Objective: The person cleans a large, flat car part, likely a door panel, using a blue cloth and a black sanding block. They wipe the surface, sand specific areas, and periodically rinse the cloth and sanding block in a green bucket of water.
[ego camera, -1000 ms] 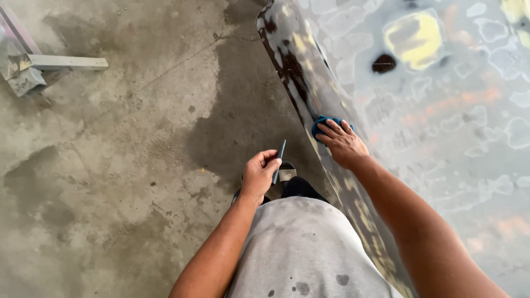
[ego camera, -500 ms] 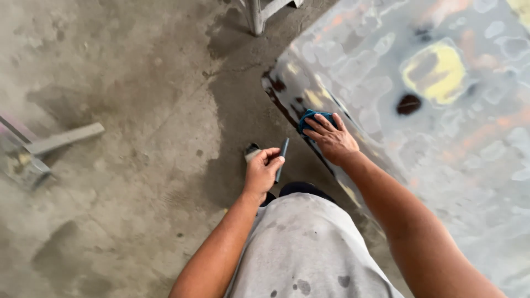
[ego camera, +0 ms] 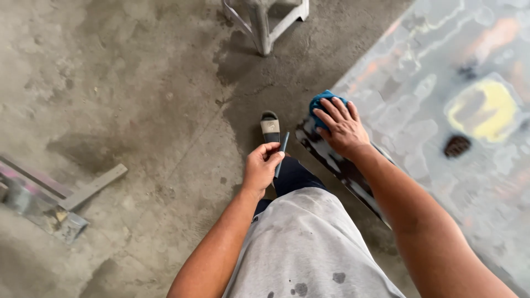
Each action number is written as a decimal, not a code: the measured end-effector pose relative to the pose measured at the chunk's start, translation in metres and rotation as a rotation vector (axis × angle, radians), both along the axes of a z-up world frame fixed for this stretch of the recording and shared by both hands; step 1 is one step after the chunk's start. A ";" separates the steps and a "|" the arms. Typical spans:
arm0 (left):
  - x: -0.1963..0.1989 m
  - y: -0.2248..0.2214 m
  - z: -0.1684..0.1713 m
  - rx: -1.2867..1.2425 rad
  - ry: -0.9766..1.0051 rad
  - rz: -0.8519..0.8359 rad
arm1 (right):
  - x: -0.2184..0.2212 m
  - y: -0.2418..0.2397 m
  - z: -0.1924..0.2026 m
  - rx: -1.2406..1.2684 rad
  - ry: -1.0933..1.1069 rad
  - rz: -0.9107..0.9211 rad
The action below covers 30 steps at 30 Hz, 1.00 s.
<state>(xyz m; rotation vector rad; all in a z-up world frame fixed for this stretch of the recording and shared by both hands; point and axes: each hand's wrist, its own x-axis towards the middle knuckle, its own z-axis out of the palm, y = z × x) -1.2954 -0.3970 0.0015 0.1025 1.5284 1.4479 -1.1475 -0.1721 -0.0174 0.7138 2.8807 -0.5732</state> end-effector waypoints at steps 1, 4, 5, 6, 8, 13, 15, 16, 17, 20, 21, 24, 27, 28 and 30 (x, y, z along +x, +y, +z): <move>-0.015 0.007 -0.004 -0.006 0.006 -0.003 | -0.008 0.006 -0.001 -0.006 0.006 -0.003; -0.058 0.039 -0.018 -0.040 0.014 -0.041 | -0.029 0.026 -0.007 0.039 0.030 -0.025; -0.070 0.047 -0.018 -0.069 0.046 -0.067 | -0.033 0.025 -0.010 0.059 0.006 -0.020; -0.082 0.054 -0.018 -0.097 0.078 -0.094 | -0.037 0.024 -0.011 0.079 -0.019 -0.015; -0.097 0.064 -0.023 -0.098 0.076 -0.116 | -0.025 0.017 -0.008 0.081 -0.058 -0.018; -0.148 0.100 -0.049 -0.024 0.157 -0.170 | -0.052 0.035 -0.023 0.110 -0.007 -0.012; -0.179 0.120 -0.031 -0.063 0.068 -0.186 | -0.069 0.040 -0.006 0.049 -0.019 -0.056; -0.183 0.120 -0.034 -0.055 0.077 -0.191 | -0.077 0.044 -0.009 0.058 -0.010 -0.062; -0.192 0.124 -0.039 -0.053 0.062 -0.195 | -0.090 0.051 -0.015 0.024 -0.026 -0.169; -0.221 0.147 -0.029 -0.073 0.054 -0.208 | -0.116 0.071 -0.037 -0.116 0.051 -0.466; -0.236 0.157 -0.023 -0.096 0.070 -0.207 | -0.127 0.078 -0.048 -0.222 0.152 -0.644; -0.271 0.184 -0.026 -0.088 -0.021 -0.172 | -0.169 0.103 -0.045 -1.039 0.508 -1.149; -0.307 0.215 -0.021 -0.008 0.044 -0.153 | -0.236 0.136 0.023 -1.317 0.645 -1.279; -0.318 0.228 -0.024 -0.016 0.030 -0.162 | -0.253 0.143 0.043 -1.313 0.638 -1.298; -0.345 0.255 -0.030 0.133 -0.060 -0.117 | -0.294 0.159 0.080 -1.471 0.703 -1.317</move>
